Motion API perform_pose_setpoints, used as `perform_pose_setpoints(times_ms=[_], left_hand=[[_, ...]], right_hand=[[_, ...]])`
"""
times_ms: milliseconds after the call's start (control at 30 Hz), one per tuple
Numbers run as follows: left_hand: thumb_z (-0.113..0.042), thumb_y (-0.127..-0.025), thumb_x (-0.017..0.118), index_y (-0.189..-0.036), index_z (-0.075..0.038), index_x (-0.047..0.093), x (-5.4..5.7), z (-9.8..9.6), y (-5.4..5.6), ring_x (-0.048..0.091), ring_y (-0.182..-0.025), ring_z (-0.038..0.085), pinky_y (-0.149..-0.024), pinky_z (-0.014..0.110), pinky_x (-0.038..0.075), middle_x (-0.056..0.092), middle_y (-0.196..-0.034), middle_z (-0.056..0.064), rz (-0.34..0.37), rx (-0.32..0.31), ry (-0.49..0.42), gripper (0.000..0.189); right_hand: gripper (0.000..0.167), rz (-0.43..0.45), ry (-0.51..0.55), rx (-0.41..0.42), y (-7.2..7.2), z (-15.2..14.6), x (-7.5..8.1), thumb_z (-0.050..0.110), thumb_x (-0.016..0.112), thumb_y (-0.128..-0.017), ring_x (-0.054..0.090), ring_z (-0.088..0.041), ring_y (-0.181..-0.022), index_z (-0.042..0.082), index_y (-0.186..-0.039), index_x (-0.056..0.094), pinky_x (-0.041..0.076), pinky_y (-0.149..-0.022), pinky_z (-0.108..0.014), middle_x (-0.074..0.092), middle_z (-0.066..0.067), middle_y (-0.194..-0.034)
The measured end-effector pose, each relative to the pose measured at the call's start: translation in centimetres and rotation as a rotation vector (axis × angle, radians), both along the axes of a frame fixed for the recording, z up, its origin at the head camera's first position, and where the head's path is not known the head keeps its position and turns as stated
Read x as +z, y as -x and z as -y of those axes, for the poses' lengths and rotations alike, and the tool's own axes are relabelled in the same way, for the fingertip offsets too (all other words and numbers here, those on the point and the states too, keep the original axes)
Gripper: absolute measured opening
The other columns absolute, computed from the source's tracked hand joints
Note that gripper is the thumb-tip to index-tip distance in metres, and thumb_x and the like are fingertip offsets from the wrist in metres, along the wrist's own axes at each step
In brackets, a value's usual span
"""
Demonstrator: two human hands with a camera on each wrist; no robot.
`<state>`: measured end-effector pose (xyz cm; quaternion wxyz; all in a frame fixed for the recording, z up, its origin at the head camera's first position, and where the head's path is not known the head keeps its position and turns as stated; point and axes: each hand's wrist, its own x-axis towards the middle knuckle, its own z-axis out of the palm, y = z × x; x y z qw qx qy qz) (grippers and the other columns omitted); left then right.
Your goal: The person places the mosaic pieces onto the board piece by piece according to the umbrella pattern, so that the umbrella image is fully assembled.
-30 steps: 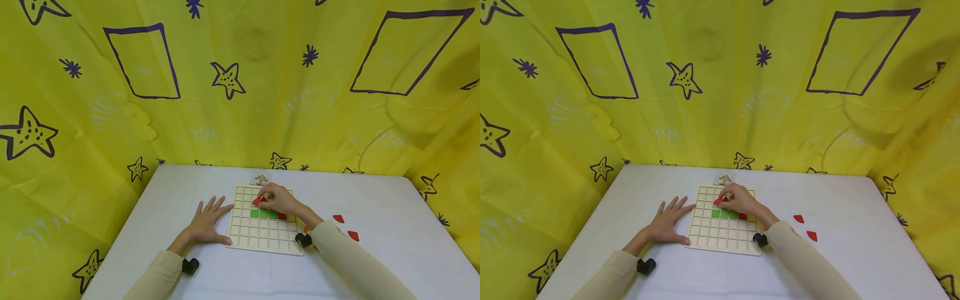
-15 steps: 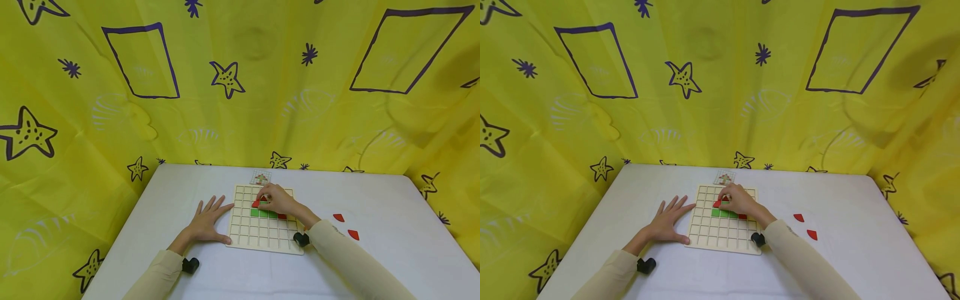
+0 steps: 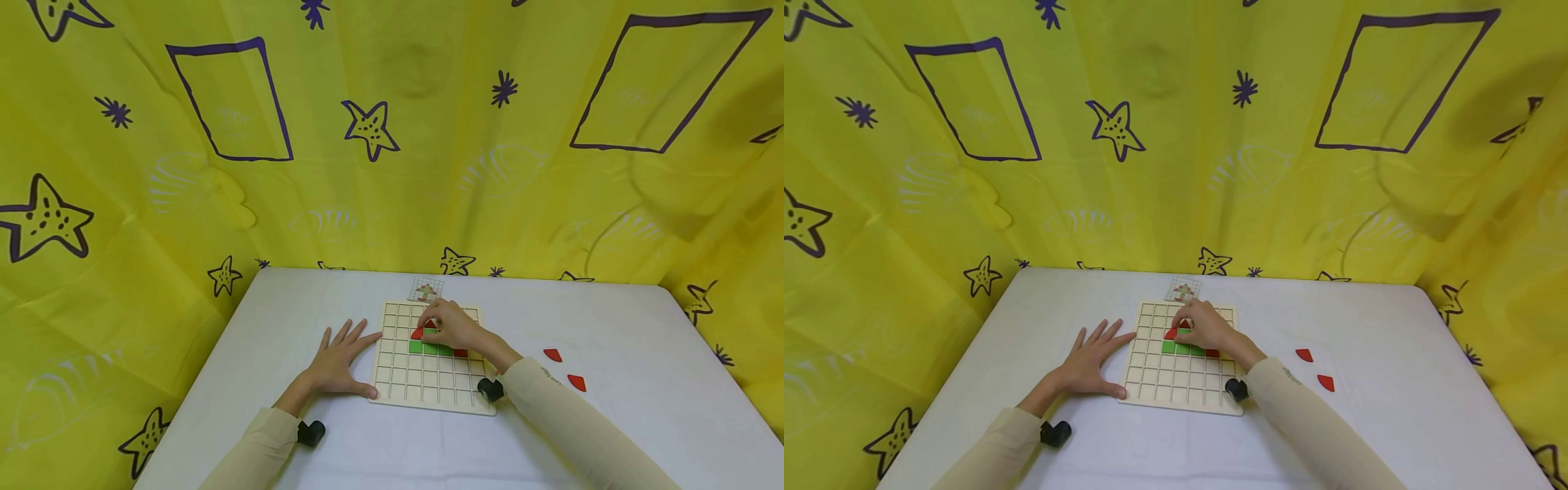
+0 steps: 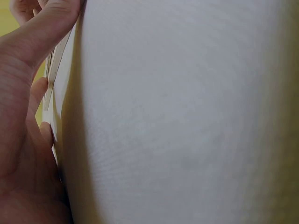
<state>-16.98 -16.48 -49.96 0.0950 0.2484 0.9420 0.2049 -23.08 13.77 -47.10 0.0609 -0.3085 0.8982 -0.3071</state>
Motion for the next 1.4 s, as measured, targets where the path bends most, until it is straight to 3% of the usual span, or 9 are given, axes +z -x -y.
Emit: perform_pose_setpoints(times_ms=[267,533,833,1133,1400], left_hand=[[-0.067,-0.067,0.086,-0.161,-0.027,0.037,-0.15,-0.09,0.02,0.004,-0.157,0.040,-0.119,0.071,-0.004,0.015,-0.172,0.010,-0.007,-0.003,0.003,0.112],[-0.067,-0.067,0.086,-0.161,-0.028,0.037,-0.24,-0.10,0.05,0.003,-0.157,0.040,-0.119,0.070,-0.004,0.015,-0.172,0.010,-0.001,-0.001,0.003,0.112],[-0.066,-0.067,0.086,-0.161,-0.028,0.037,-0.15,-0.07,-0.05,0.003,-0.157,0.040,-0.119,0.070,-0.004,0.014,-0.172,0.010,0.004,0.001,-0.003,0.113],[-0.066,-0.067,0.086,-0.160,-0.027,0.038,-0.15,-0.11,0.05,0.004,-0.157,0.041,-0.118,0.071,-0.003,0.015,-0.172,0.011,-0.011,-0.002,-0.004,0.112],[-0.067,-0.067,0.086,-0.160,-0.027,0.039,0.09,-0.21,0.09,0.004,-0.157,0.041,-0.118,0.071,-0.004,0.016,-0.171,0.011,-0.001,-0.001,-0.009,0.111]], right_hand=[[0.014,0.002,0.002,0.005,-0.02,-0.03,-0.09,0.018,0.083,-0.089,0.055,-0.030,-0.107,0.012,-0.100,0.078,0.040,-0.096,-0.053,0.064,-0.012,-0.116],[0.013,0.019,-0.001,-0.009,-0.04,-0.07,-0.26,0.018,0.082,-0.089,0.054,-0.028,-0.106,0.014,-0.100,0.078,0.042,-0.092,-0.047,0.063,-0.011,-0.118],[0.013,0.042,-0.003,-0.020,-0.09,-0.06,-0.22,0.018,0.082,-0.090,0.053,-0.030,-0.110,0.015,-0.101,0.078,0.042,-0.094,-0.049,0.061,-0.012,-0.121],[0.012,0.005,0.005,0.000,0.08,0.02,-0.08,0.018,0.082,-0.089,0.056,-0.032,-0.111,0.012,-0.099,0.078,0.041,-0.098,-0.055,0.064,-0.012,-0.117],[0.012,0.007,0.007,0.001,0.00,0.04,-0.05,0.018,0.082,-0.090,0.055,-0.031,-0.109,0.012,-0.100,0.078,0.041,-0.096,-0.053,0.064,-0.012,-0.117]])
